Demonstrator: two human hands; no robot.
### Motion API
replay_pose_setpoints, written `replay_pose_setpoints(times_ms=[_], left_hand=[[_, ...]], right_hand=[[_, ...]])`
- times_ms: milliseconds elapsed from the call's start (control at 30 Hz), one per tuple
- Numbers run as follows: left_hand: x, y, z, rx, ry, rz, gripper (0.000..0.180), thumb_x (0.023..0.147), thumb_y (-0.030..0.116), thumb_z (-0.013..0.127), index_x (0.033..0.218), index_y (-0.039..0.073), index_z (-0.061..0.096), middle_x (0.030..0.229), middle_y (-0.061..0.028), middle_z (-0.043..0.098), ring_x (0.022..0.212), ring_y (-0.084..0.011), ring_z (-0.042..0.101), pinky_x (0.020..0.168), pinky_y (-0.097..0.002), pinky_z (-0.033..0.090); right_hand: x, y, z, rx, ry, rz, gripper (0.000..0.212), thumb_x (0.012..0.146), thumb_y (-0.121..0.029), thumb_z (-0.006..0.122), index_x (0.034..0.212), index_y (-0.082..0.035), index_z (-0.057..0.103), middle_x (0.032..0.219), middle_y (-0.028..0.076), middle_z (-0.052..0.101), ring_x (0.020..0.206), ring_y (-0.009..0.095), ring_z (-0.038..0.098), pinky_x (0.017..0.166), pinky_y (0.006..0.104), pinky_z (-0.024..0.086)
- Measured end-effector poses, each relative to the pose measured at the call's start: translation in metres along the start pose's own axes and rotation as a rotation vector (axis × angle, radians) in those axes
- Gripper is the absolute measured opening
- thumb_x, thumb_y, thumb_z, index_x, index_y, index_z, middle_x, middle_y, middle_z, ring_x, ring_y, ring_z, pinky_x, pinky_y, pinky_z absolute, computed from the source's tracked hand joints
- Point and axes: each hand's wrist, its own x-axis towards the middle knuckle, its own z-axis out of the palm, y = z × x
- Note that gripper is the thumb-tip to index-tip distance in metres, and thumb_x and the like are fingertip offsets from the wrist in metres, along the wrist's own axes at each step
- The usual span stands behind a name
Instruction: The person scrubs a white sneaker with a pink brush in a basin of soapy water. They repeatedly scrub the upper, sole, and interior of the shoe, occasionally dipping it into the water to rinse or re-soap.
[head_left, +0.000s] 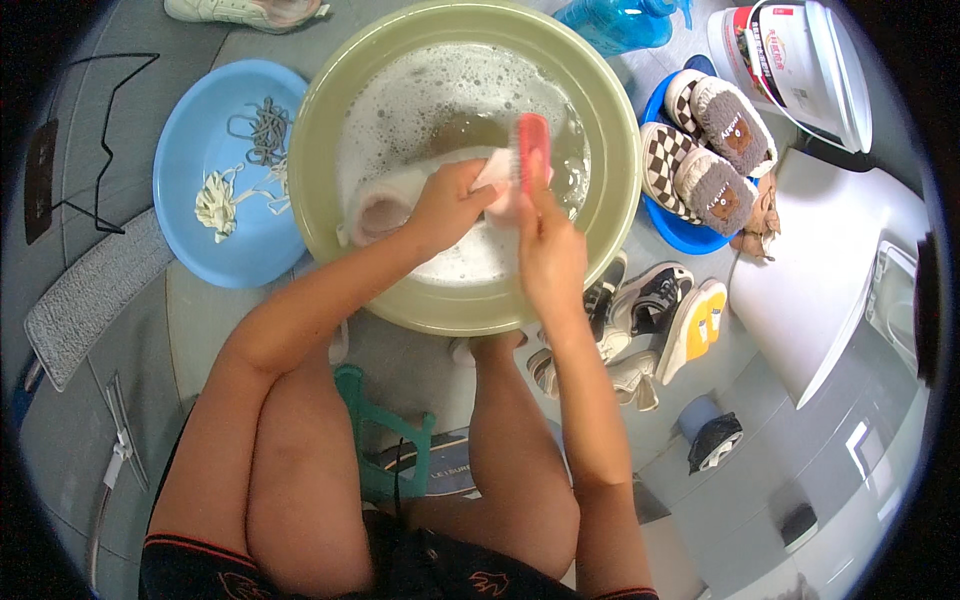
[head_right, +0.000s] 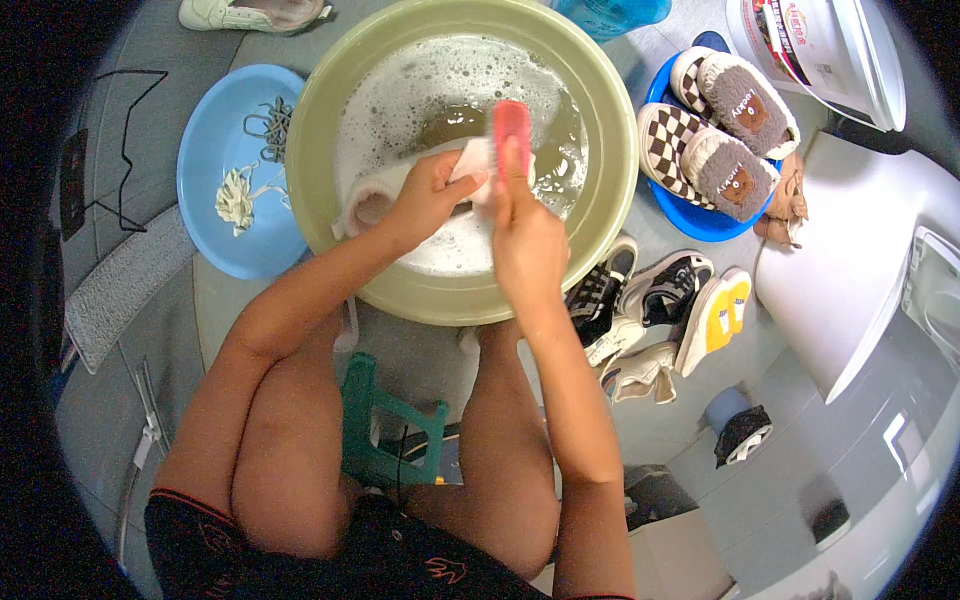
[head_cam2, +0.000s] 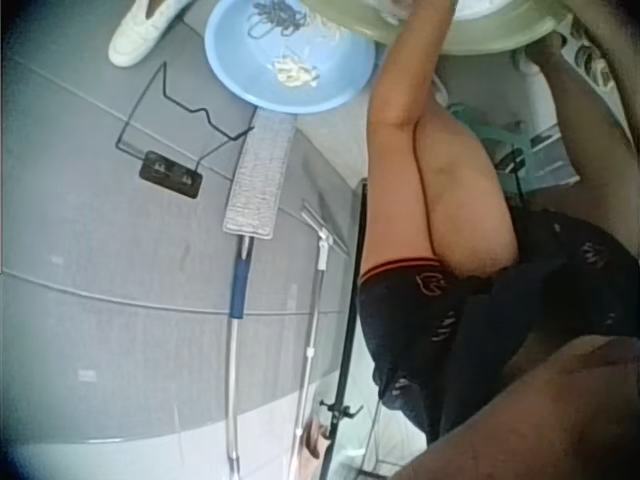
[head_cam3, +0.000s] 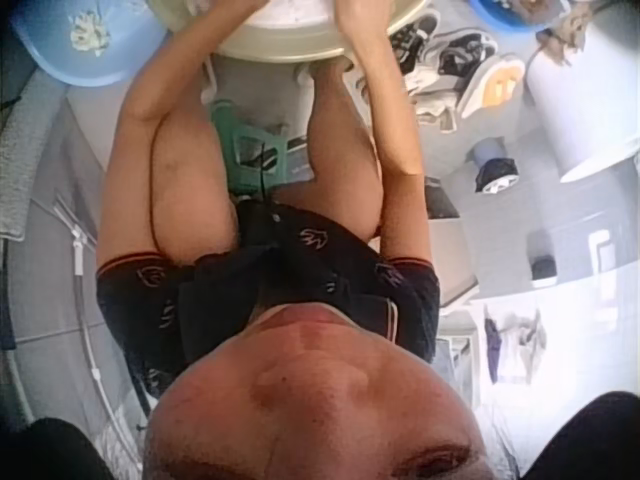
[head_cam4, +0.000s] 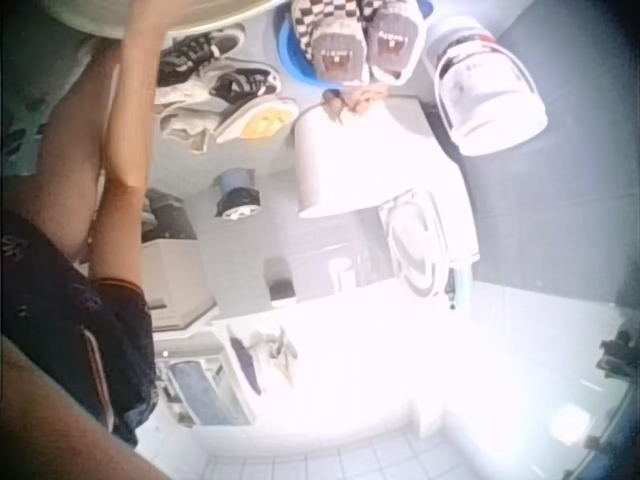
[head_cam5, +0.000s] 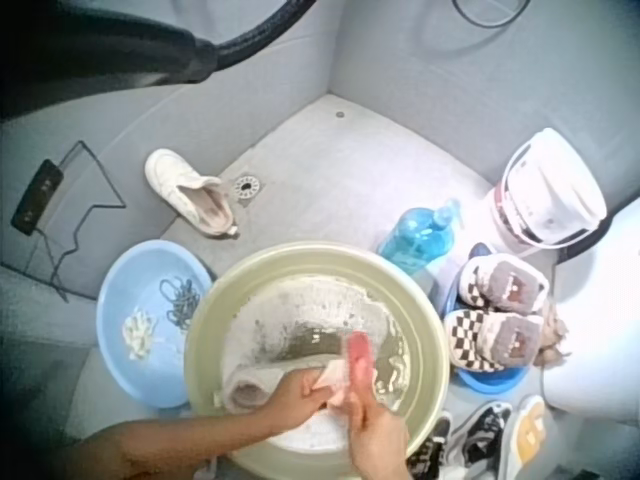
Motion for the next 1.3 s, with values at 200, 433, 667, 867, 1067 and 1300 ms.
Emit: replay_pose_setpoints(times_ms=[200, 433, 667, 867, 1067, 1300], left_hand=[[0.006, 0.000, -0.005, 0.015, -0.021, 0.060, 0.017, 0.090, 0.012, 0.060, 0.099, -0.002, 0.065, 0.083, -0.0044, 0.066, 0.074, -0.0095, 0.058, 0.067, -0.0291, 0.048], [-0.002, 0.011, -0.004, -0.012, 0.011, 0.024, 0.024, 0.091, 0.015, 0.061, 0.107, -0.003, 0.066, 0.091, -0.0068, 0.069, 0.081, -0.0101, 0.062, 0.072, -0.0285, 0.050], [0.002, 0.023, 0.002, -0.022, 0.054, 0.046, 0.022, 0.088, 0.012, 0.065, 0.104, -0.003, 0.067, 0.091, -0.0066, 0.070, 0.084, -0.0101, 0.064, 0.073, -0.0285, 0.052], [0.000, 0.028, 0.002, -0.064, 0.089, 0.118, 0.014, 0.089, 0.004, 0.062, 0.100, -0.003, 0.067, 0.088, -0.0052, 0.069, 0.078, -0.0078, 0.063, 0.064, -0.0253, 0.052], [-0.005, 0.028, -0.002, -0.088, 0.067, 0.050, 0.020, 0.090, 0.005, 0.062, 0.109, -0.003, 0.067, 0.093, -0.0034, 0.069, 0.082, -0.0074, 0.062, 0.071, -0.0244, 0.051], [-0.006, 0.027, -0.004, -0.154, 0.090, -0.018, 0.021, 0.091, 0.005, 0.062, 0.109, -0.003, 0.068, 0.092, -0.0016, 0.070, 0.080, -0.0072, 0.062, 0.071, -0.0237, 0.051]], right_hand=[[-0.017, -0.028, 0.002, 0.025, -0.011, -0.123, 0.050, 0.098, -0.028, 0.053, 0.147, -0.031, 0.041, 0.072, 0.023, 0.064, 0.064, 0.041, 0.065, 0.059, 0.0501, 0.051], [0.009, 0.013, -0.019, 0.027, -0.001, 0.094, 0.052, 0.099, -0.019, 0.053, 0.148, -0.027, 0.039, 0.085, 0.024, 0.068, 0.074, 0.042, 0.066, 0.067, 0.0471, 0.052], [-0.038, -0.019, -0.013, 0.010, 0.038, -0.081, 0.054, 0.099, -0.021, 0.054, 0.149, -0.032, 0.038, 0.087, 0.021, 0.067, 0.074, 0.038, 0.067, 0.066, 0.0467, 0.052], [-0.011, -0.009, -0.004, -0.003, 0.021, -0.007, 0.053, 0.098, -0.026, 0.055, 0.148, -0.035, 0.040, 0.068, 0.020, 0.063, 0.060, 0.040, 0.064, 0.057, 0.0489, 0.050], [-0.014, -0.005, -0.014, 0.058, -0.052, 0.068, 0.050, 0.099, -0.023, 0.055, 0.147, -0.028, 0.043, 0.070, 0.023, 0.063, 0.062, 0.038, 0.065, 0.058, 0.0470, 0.050], [-0.017, -0.010, -0.017, 0.064, -0.018, -0.018, 0.049, 0.100, -0.023, 0.053, 0.147, -0.028, 0.042, 0.068, 0.025, 0.061, 0.059, 0.038, 0.064, 0.059, 0.0445, 0.050]])
